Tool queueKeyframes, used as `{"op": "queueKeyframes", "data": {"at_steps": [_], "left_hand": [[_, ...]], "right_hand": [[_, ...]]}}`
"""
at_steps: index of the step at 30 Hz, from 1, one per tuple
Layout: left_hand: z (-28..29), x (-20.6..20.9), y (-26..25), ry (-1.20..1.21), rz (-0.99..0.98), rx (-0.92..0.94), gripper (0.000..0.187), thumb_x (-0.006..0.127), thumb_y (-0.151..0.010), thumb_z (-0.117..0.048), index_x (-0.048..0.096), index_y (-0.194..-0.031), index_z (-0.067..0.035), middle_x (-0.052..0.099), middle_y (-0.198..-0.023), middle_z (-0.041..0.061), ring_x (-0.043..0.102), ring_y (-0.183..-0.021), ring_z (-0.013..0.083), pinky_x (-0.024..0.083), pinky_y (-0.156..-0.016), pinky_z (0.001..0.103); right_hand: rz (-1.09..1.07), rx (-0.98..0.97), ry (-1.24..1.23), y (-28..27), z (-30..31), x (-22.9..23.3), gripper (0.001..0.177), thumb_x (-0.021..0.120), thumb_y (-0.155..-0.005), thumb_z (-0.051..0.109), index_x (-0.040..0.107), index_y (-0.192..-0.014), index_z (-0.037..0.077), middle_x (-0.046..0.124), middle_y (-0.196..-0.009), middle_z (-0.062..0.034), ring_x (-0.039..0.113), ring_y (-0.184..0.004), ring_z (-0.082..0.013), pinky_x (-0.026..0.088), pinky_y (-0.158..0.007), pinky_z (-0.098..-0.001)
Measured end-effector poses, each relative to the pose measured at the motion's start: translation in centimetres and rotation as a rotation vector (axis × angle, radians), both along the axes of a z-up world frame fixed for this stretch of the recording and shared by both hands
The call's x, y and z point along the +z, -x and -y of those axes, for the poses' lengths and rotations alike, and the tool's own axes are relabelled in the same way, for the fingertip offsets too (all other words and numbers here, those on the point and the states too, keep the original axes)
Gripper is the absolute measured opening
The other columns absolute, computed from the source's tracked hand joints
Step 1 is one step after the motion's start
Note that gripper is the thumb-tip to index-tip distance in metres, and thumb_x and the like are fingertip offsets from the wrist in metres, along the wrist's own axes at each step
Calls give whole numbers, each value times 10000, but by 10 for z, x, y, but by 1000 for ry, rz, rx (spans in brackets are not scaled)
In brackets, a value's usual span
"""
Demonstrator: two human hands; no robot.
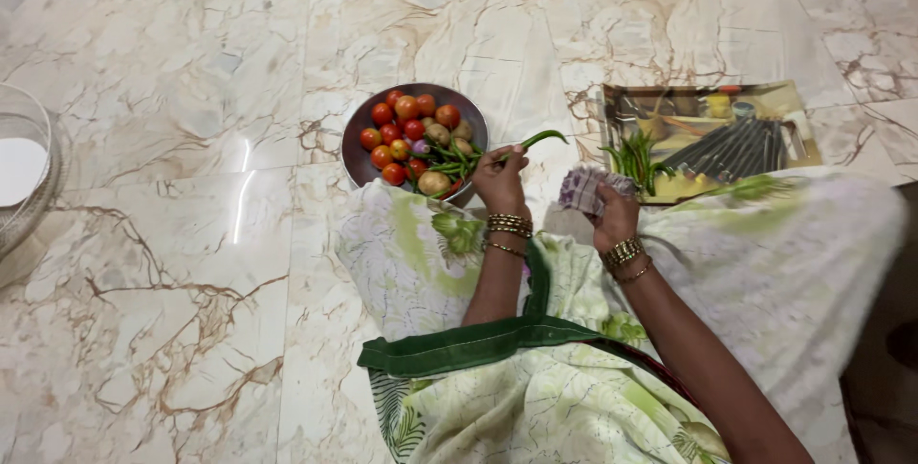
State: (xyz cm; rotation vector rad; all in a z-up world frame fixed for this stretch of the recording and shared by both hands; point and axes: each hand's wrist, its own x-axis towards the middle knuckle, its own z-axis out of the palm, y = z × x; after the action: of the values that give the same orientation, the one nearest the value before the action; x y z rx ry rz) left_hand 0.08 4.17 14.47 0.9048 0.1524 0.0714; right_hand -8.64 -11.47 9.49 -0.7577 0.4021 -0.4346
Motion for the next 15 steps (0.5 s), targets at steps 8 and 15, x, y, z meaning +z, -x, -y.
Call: {"op": "queueKeyframes", "data": {"at_steps": [8,15], "left_hand": [[-26,-3,-9,1,-87,111,123,772,-862,-47,685,-932,6,763,-892,114,711,-726,147,583,-655,272],[-31,-61,-28,-8,-218,168,150,727,-948,-113,678,-895,18,763,-847,138,632,-628,138,509,-576,280]], "right_hand": [[-1,-320,164,-52,-16,35,213,638,-911,-25,631,-1122,-49,719,-1083,-139,741,-930,-253,628,-873,-412],[77,-335,126,-75,-27,68,205,636,-875,-50,630,-1079,-31,721,-1048,-134,738,-866,-243,632,-751,-382]]}}
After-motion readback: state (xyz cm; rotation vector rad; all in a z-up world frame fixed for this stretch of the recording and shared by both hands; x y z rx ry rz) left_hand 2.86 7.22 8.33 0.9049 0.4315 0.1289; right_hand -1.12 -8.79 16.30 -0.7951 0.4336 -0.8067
